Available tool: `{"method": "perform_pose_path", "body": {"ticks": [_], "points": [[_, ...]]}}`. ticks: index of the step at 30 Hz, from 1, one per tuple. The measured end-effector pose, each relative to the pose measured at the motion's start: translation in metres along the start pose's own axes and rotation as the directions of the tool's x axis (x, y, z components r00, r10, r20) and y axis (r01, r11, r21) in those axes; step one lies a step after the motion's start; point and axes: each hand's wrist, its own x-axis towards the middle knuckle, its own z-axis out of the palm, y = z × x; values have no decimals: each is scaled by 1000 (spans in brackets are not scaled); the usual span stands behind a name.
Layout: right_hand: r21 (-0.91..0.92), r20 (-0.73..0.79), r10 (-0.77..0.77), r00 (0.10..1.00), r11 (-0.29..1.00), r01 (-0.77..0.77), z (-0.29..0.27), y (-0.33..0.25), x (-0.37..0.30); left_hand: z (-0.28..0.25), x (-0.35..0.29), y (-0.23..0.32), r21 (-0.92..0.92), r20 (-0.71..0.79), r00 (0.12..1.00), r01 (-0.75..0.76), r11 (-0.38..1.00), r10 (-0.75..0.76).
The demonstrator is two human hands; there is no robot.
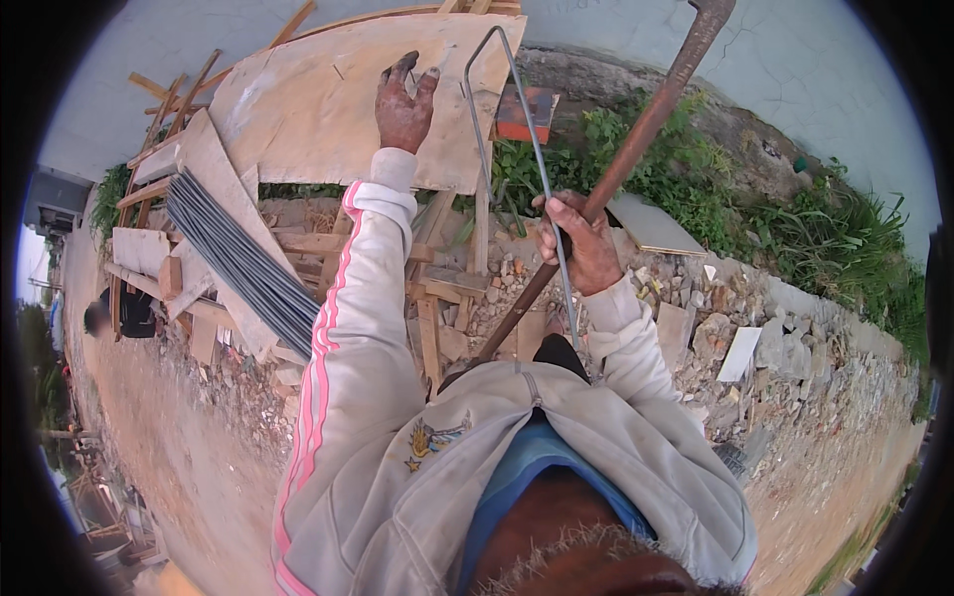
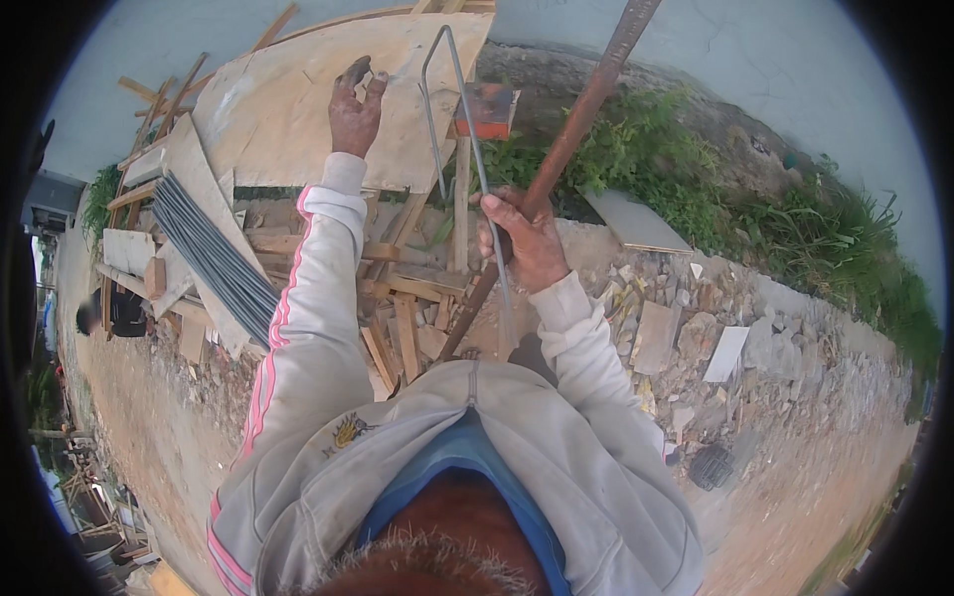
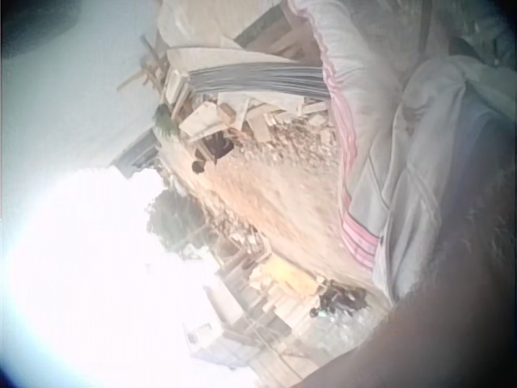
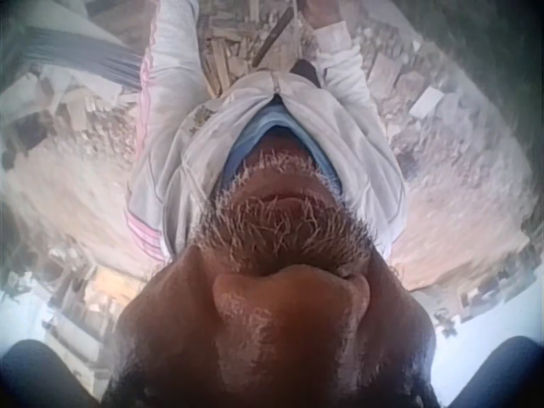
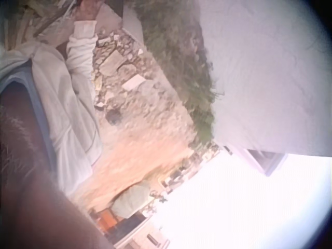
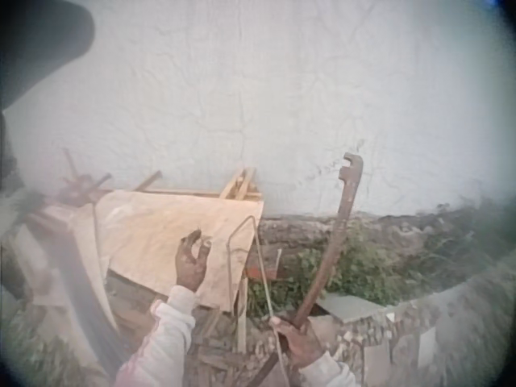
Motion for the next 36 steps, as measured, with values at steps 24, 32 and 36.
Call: {"method": "perform_pose_path", "body": {"ticks": [24, 32, 36], "points": [[-588, 65, 400, 914, 756, -289, -171, -147, 158, 6, 55, -39, 652, 106, 916, 230, 723, -388], [-773, 66, 368, 927, 607, -186, -177, -132, 193, 7, 24, -54, 663, 64, 842, 366, 653, -536], [-756, 60, 422, 905, 611, -235, -176, -123, 206, 2, 10, -68, 722, 45, 901, 269, 638, -432]]}}
